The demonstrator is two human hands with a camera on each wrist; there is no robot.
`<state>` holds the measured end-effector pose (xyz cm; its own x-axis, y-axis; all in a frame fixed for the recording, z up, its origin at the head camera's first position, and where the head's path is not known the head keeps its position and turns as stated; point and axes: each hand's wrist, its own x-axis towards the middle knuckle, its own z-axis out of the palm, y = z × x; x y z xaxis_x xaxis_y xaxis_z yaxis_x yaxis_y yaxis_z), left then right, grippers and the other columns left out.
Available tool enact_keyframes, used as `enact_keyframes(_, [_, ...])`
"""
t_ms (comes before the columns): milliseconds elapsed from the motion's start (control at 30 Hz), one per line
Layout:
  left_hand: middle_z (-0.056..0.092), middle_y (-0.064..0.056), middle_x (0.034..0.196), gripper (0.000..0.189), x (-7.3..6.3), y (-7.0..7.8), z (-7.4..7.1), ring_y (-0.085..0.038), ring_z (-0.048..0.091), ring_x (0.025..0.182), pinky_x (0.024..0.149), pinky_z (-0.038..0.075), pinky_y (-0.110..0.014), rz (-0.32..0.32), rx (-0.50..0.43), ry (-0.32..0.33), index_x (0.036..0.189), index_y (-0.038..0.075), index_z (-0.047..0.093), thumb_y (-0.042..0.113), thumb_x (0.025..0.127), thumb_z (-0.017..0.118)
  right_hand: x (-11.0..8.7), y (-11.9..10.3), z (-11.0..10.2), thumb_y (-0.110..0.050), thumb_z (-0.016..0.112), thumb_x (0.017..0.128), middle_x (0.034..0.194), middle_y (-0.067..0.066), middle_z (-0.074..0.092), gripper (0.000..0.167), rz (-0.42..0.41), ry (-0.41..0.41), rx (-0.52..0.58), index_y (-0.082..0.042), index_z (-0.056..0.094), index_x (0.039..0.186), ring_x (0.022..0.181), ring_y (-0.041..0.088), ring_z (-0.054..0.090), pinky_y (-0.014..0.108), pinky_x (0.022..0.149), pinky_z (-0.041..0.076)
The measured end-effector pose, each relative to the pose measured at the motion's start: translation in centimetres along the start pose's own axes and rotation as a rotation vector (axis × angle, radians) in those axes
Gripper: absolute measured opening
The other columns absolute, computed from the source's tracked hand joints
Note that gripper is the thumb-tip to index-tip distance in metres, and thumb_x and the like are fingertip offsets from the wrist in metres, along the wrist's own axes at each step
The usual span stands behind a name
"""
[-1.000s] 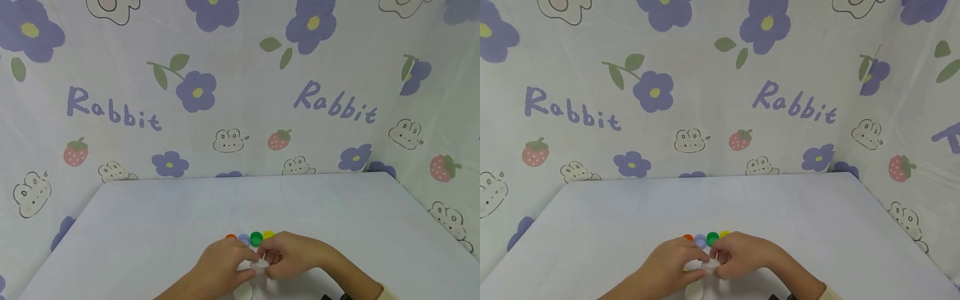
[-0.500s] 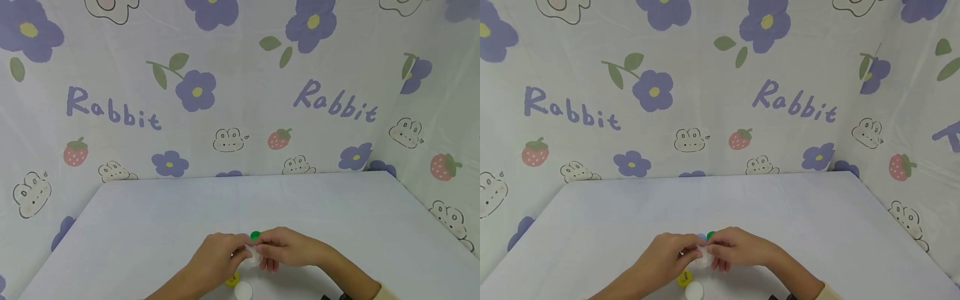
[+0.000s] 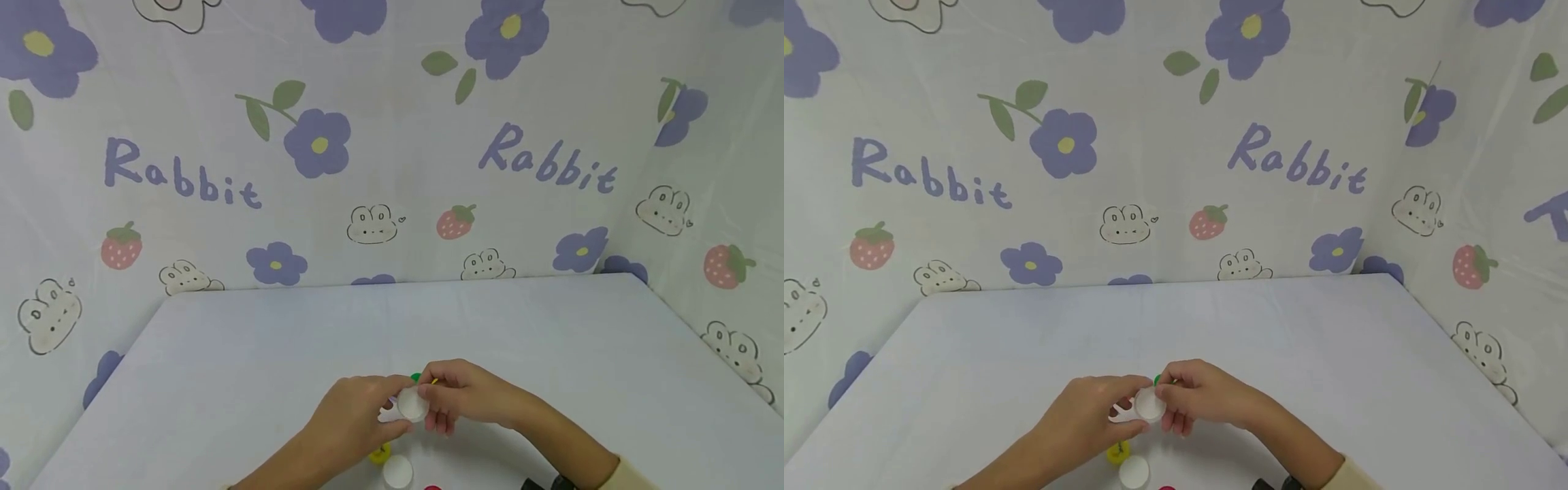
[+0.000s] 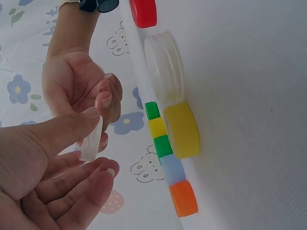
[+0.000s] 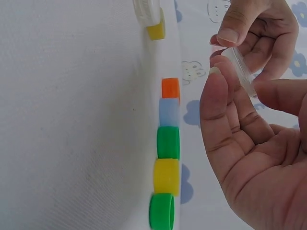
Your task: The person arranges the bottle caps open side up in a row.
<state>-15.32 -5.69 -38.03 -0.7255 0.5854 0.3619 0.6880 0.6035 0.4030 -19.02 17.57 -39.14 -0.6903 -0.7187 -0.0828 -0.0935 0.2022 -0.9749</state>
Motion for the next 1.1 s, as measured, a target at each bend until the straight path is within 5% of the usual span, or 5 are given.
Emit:
enact_keyframes(133, [0.076,0.002,0.092,0.035,0.2,-0.2,0.1,-0.004,0.066,0.073,0.063,0.049,-0.016,-0.030,0.046,-0.016,0.109,0.010,0.075,0.023,0.080,0.088,0.0,0.1,0.3,-0.012,0.060,0.103,0.084,0.013,0.071,0.019,-0.005,0.018,-0.048,0.000,0.055,0.116,0.070,0.019,0.064,0.028,0.064,0.055])
enact_keyframes(300, [0.068,0.007,0.083,0.032,0.3,-0.9,-0.1,-0.003,0.058,0.070,0.062,0.047,-0.019,-0.122,0.079,-0.109,0.097,0.011,0.076,0.032,0.077,0.090,0.0,0.5,0.9,-0.013,0.068,0.098,0.088,-0.002,0.071,0.028,-0.063,0.038,-0.337,-0.008,0.056,0.123,0.076,0.010,0.064,0.026,0.072,0.054])
enact_keyframes(567, [0.058,0.008,0.077,0.029,0.6,-1.8,0.1,-0.006,0.049,0.066,0.062,0.044,-0.025,-0.191,0.094,-0.248,0.086,0.014,0.071,0.032,0.076,0.091,0.9,1.3,2.0,-0.008,0.076,0.089,0.083,-0.016,0.061,0.018,-0.131,0.132,-0.697,-0.013,0.069,0.105,0.074,0.001,0.056,0.022,0.070,0.051])
enact_keyframes(1100, [0.053,0.010,0.059,0.033,0.6,-2.2,0.4,-0.010,0.048,0.061,0.057,0.040,-0.026,-0.362,0.110,-0.348,0.071,0.016,0.065,0.039,0.078,0.088,1.8,1.1,3.0,-0.020,0.083,0.087,0.073,-0.014,0.054,0.012,-0.020,0.176,-0.791,-0.014,0.073,0.092,0.068,0.004,0.049,0.021,0.062,0.046])
